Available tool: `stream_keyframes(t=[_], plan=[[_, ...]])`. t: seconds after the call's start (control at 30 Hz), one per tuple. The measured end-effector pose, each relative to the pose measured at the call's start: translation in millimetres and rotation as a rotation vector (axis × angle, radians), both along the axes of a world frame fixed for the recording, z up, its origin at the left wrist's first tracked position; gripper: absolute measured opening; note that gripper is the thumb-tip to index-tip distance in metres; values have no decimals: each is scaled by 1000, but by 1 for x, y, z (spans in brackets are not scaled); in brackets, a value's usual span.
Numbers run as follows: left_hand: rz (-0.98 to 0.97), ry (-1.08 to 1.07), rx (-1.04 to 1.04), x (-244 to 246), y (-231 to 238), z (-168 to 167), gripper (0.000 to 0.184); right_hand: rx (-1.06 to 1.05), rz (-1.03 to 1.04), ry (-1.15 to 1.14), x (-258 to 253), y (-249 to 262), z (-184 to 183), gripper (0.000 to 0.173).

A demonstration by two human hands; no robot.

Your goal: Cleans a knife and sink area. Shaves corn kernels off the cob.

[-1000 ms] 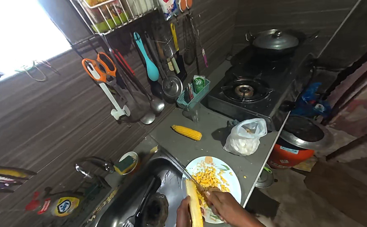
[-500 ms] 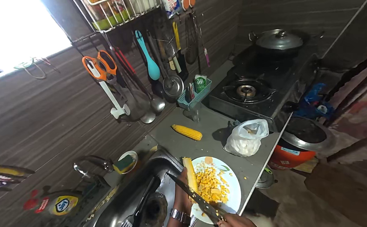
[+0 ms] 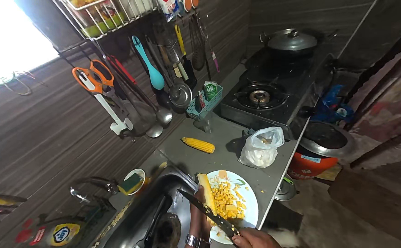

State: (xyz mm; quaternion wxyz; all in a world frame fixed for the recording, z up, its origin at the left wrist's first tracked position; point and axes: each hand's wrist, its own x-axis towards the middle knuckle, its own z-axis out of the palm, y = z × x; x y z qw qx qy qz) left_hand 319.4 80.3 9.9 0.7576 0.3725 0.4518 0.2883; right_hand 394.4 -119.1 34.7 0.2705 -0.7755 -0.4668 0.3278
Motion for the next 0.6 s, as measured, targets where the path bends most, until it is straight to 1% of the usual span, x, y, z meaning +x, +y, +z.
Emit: stream_keyframes(t=[0.13, 0.23, 0.3, 0.37, 0.47, 0.53, 0.6], plan=[[50, 1, -2, -4, 1, 1, 35, -3, 22, -11, 0, 12, -3, 64], [96, 5, -35, -6, -4, 5, 32, -8, 39, -25, -1, 25, -7, 69], [110, 18, -22, -6, -5, 5, 31, -18, 51, -10, 1, 31, -8, 71], [111, 39, 8, -7, -4, 1, 32, -23, 53, -17, 0, 31, -9, 71], [128, 35, 44, -11, 10, -4, 31, 11, 33, -58, -4, 23, -8, 66], [124, 39, 62, -13, 15, -2, 32, -8, 38, -66, -3, 19, -6, 66], [125, 40, 28, -11, 9, 5, 32, 3, 35, -87, -2, 22, -6, 67]])
